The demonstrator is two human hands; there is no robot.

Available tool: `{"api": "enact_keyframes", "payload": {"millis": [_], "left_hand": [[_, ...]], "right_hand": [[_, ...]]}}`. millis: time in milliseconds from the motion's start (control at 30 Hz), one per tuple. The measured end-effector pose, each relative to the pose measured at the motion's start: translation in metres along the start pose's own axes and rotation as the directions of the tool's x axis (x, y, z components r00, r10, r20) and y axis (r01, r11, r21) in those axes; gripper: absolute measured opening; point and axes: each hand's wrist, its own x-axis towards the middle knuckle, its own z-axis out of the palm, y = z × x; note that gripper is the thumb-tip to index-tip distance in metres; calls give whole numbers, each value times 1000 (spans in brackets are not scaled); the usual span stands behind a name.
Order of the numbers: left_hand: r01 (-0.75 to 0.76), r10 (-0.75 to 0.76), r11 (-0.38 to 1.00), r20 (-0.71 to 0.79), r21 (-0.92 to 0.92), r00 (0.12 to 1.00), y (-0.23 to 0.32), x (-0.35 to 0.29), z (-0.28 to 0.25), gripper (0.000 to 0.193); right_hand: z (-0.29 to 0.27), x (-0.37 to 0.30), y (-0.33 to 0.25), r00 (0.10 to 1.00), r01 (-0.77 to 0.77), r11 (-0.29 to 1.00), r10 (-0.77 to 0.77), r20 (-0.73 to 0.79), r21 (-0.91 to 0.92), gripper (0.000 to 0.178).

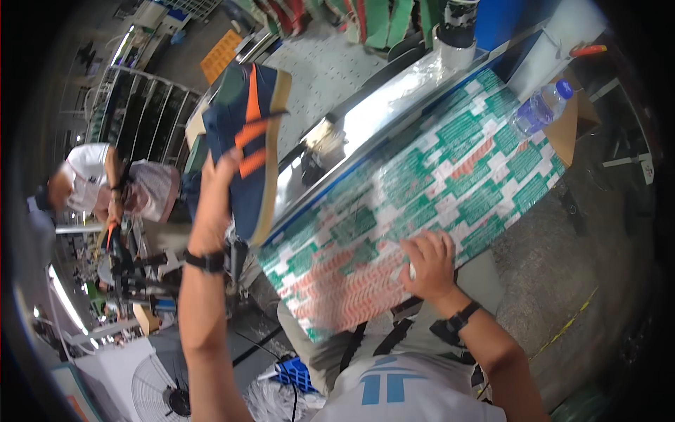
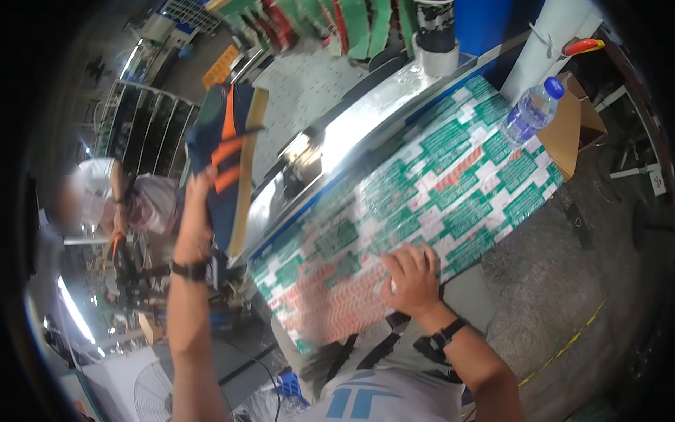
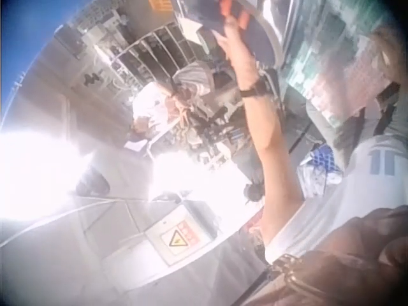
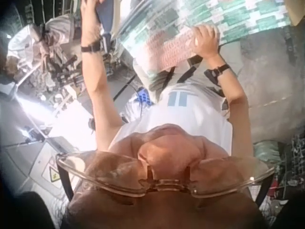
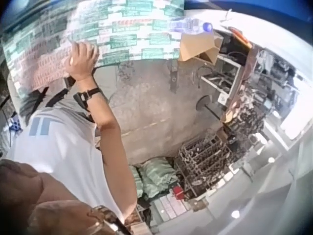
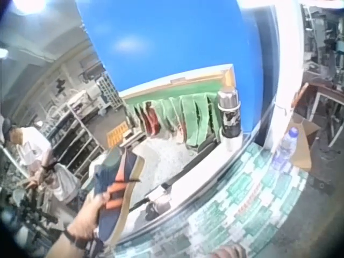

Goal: The recorder applies glue to the soles and seams of athletic shoes using a small brush or applicator at a factory workstation.

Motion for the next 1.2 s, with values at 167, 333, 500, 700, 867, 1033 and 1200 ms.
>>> {"api": "enact_keyframes", "payload": {"millis": [167,333,500,700,867,1033,1200], "left_hand": [[-21,141,931,-306,364,941,-66,-204,19,61],[99,62,949,-487,298,871,-188,-293,80,77],[218,-123,924,-295,314,947,-190,-326,35,86],[283,-288,937,7,-203,958,-211,-335,-42,23],[366,-225,865,-386,344,895,-255,-290,-122,28],[-15,125,955,-355,297,927,-209,-231,-59,62],[226,-167,949,-257,222,952,-205,-203,-25,108]], "right_hand": [[9,-2,1,997,78,997,-78,26,-16,55],[-7,0,-9,987,162,977,-161,22,-141,70],[-7,-3,6,943,327,933,-312,114,-154,79],[-18,-25,-30,965,-203,976,186,183,80,65],[-34,-30,-154,894,100,921,-249,372,376,65],[-7,-14,-213,832,387,876,-466,300,288,66],[-9,-6,-223,756,528,838,-537,373,138,70]]}}
